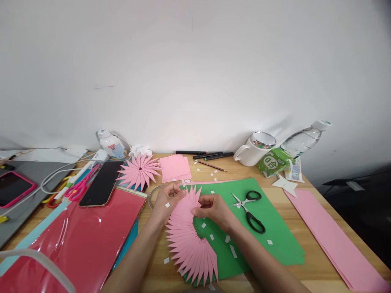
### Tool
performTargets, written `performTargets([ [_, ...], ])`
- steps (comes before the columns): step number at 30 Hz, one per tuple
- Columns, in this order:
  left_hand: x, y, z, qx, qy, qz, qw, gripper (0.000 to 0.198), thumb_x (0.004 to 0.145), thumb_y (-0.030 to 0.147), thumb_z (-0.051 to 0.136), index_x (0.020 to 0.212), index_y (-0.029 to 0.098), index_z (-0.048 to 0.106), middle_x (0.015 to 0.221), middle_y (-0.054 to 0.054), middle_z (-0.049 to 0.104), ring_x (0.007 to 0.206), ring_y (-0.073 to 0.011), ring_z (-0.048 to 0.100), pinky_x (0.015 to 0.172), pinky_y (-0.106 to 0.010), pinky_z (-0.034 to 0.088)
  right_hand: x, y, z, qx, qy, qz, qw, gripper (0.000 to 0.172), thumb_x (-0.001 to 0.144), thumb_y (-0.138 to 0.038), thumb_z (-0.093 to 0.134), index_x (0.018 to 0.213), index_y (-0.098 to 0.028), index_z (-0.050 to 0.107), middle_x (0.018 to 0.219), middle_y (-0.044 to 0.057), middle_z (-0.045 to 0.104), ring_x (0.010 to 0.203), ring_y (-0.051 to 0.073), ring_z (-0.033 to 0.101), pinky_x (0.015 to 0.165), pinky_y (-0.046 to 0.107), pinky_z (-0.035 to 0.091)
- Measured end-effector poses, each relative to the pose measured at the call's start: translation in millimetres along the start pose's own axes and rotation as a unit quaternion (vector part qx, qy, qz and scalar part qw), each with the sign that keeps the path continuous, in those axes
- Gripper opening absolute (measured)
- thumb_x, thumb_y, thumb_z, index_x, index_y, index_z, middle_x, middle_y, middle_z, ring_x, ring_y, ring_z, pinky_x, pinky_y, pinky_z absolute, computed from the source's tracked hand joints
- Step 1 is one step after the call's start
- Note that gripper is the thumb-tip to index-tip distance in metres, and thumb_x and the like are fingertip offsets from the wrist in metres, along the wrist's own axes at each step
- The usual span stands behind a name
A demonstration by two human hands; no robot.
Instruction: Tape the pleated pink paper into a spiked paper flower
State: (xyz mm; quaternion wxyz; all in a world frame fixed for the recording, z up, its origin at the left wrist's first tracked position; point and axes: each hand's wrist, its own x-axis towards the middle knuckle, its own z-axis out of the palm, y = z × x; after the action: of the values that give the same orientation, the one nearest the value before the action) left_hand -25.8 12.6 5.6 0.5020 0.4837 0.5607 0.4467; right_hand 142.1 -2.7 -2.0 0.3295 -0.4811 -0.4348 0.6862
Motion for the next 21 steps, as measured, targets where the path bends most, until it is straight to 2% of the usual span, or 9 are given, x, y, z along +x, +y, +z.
performTargets([
  [3,-1,3,0.7,-0.002,0.005,-0.003,1.0,0.025,0.061,0.034,0.071,0.055,0.016,0.054,0.056,0.005,0.049,0.053,-0.0086,0.04,0.05,-0.02,0.029,0,0,0,0.012,-0.005,0.018,1.0,0.044,0.036,-0.041,0.088,0.062,-0.014,0.064,0.059,-0.002,0.061,0.055,0.012,0.052,0.056,0.026,0.043],
  [9,-1,3,1.1,-0.024,0.017,-0.016,0.999,0.026,0.058,0.035,0.072,0.054,0.016,0.055,0.054,0.004,0.05,0.051,-0.0087,0.042,0.048,-0.02,0.031,3,9,-3,0.029,-0.004,0.032,0.999,0.045,0.035,-0.042,0.089,0.058,-0.015,0.062,0.054,-0.001,0.061,0.056,0.015,0.059,0.06,0.029,0.051],
  [12,0,0,1.0,-0.04,0.016,-0.024,0.999,0.026,0.057,0.035,0.074,0.058,0.016,0.056,0.056,0.004,0.053,0.053,-0.0095,0.046,0.05,-0.02,0.035,4,10,-6,0.032,-0.026,0.05,0.998,0.046,0.039,-0.044,0.088,0.065,-0.013,0.067,0.057,0.001,0.064,0.06,0.017,0.064,0.061,0.03,0.053],
  [16,1,-5,0.5,-0.049,0.023,-0.035,0.998,0.028,0.055,0.033,0.077,0.068,0.015,0.061,0.066,0.0,0.06,0.06,-0.0123,0.054,0.055,-0.021,0.04,3,8,-7,0.031,-0.044,0.061,0.997,0.043,0.046,-0.045,0.086,0.066,-0.011,0.068,0.058,0.002,0.065,0.06,0.015,0.065,0.063,0.028,0.053],
  [21,0,-5,-0.6,-0.026,0.039,-0.033,0.998,0.028,0.057,0.032,0.077,0.071,0.013,0.062,0.066,-0.001,0.061,0.059,-0.0118,0.054,0.053,-0.021,0.039,2,5,-8,0.033,-0.06,0.048,0.996,0.043,0.049,-0.046,0.085,0.068,-0.011,0.07,0.063,0.002,0.067,0.063,0.014,0.064,0.068,0.028,0.053],
])
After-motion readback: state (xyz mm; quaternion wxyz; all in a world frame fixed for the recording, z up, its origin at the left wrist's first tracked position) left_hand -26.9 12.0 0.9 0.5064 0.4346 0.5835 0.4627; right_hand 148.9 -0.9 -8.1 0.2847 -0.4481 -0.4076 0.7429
